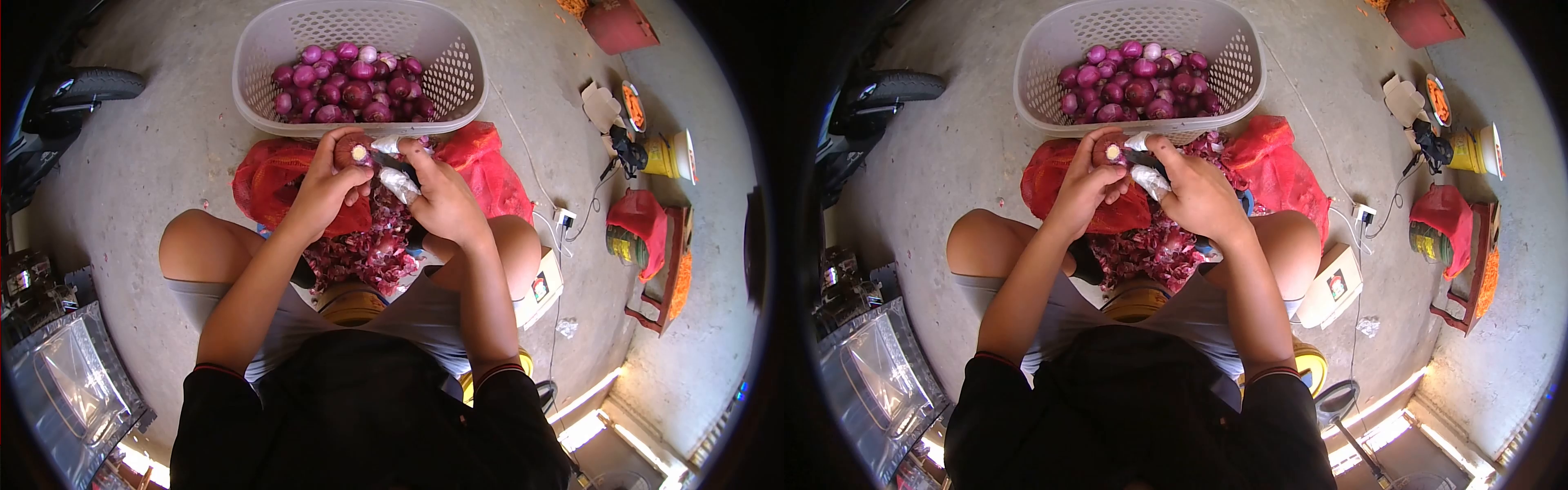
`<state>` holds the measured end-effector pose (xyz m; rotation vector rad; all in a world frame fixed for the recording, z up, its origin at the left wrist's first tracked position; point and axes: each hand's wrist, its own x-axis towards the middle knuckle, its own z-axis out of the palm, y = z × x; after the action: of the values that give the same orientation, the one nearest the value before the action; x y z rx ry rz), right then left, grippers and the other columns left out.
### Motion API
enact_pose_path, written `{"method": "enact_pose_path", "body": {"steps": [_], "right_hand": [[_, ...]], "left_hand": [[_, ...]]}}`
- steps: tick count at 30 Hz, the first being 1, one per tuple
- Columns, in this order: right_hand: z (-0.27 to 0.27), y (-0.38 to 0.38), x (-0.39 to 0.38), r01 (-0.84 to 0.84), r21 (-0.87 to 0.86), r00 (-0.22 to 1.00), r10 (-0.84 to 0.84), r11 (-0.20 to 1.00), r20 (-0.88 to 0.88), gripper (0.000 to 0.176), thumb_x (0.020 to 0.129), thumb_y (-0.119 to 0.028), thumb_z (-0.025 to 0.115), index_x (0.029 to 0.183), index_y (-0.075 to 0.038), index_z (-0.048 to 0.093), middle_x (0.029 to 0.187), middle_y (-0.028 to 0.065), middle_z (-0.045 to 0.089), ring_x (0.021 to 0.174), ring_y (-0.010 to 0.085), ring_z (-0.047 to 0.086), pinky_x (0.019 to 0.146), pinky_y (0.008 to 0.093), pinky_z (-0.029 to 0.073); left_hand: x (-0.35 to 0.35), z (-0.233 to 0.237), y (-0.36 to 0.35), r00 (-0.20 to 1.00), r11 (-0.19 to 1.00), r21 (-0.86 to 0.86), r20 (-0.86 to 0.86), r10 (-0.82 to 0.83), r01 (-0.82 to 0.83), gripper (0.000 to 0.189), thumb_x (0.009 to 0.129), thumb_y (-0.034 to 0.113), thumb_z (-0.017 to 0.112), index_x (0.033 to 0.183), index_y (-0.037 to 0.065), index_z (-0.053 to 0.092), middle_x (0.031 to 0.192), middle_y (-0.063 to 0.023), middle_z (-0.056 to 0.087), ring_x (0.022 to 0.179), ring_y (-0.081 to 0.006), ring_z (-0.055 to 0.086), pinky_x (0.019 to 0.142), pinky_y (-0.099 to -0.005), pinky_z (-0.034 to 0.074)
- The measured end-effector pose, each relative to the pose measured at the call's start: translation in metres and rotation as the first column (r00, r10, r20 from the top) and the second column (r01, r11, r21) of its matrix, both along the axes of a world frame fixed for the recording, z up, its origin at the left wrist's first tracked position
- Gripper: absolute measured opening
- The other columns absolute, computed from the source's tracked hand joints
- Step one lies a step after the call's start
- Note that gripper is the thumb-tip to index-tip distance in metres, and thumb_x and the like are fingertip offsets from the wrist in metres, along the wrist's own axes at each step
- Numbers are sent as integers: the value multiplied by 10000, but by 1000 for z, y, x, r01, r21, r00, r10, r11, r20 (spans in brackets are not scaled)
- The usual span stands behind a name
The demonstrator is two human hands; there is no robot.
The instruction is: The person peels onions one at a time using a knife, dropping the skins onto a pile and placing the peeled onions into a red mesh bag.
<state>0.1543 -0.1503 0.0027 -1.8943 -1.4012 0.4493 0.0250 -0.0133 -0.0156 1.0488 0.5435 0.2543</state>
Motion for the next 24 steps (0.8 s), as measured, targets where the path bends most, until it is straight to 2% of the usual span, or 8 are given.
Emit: {"method": "enact_pose_path", "body": {"steps": [3,6,10,13,16,20,21,24], "right_hand": [[1,2,-2,103,51,993,-106,993,52,559,699,-33,599,1230,-81,431,824,242,611,794,421,598,654,491,449],[1,3,9,173,-27,985,-173,985,-10,553,706,-32,586,1236,-80,434,872,250,618,818,432,596,683,489,460],[-7,1,17,100,93,981,-82,991,-178,566,751,-23,588,1281,-63,395,950,208,634,869,413,608,724,445,477],[9,-4,14,22,53,960,-6,998,-281,617,767,-41,620,1316,-53,340,937,178,635,861,390,616,715,420,475],[4,-10,12,-13,-58,976,0,998,-218,668,778,-71,644,1340,-46,285,883,170,628,806,379,618,684,410,472],[4,-7,8,-92,35,995,93,995,-21,652,755,-58,641,1311,-39,301,796,164,611,738,387,603,613,442,449],[7,-8,7,-112,-91,993,108,990,-49,728,740,23,597,1368,-47,235,879,164,632,842,380,616,714,405,472],[13,-6,5,-80,-167,996,73,983,-44,682,746,9,599,1346,-43,279,908,184,623,859,389,613,720,410,470]], "left_hand": [[0,1,1,1000,1000,-4,20,-16,16,509,796,11,566,1265,65,375,887,-48,549,663,-89,522,519,-208,387],[-3,2,-2,998,998,21,27,-53,53,518,791,0,563,1269,69,376,892,-51,553,662,-89,519,535,-209,389],[-3,2,-6,998,998,49,35,-45,43,534,790,-6,563,1284,80,380,898,-50,559,674,-90,523,565,-207,397],[-3,0,-3,998,997,71,66,-24,19,542,790,-7,566,1295,82,390,902,-42,563,703,-87,537,569,-205,396],[-5,3,3,997,996,83,60,-45,40,554,786,-31,565,1304,74,398,946,-37,563,784,-86,552,612,-213,425],[-2,6,1,987,987,160,151,-54,30,582,774,-83,553,1317,57,399,1049,-45,546,919,-93,545,745,-237,471],[-2,7,0,988,986,165,148,-50,25,595,765,-78,550,1322,67,402,1003,-28,543,836,-72,516,677,-217,431],[-1,9,-3,989,985,172,140,-40,16,624,746,-69,543,1335,88,409,917,6,536,669,-31,457,541,-179,353]]}}
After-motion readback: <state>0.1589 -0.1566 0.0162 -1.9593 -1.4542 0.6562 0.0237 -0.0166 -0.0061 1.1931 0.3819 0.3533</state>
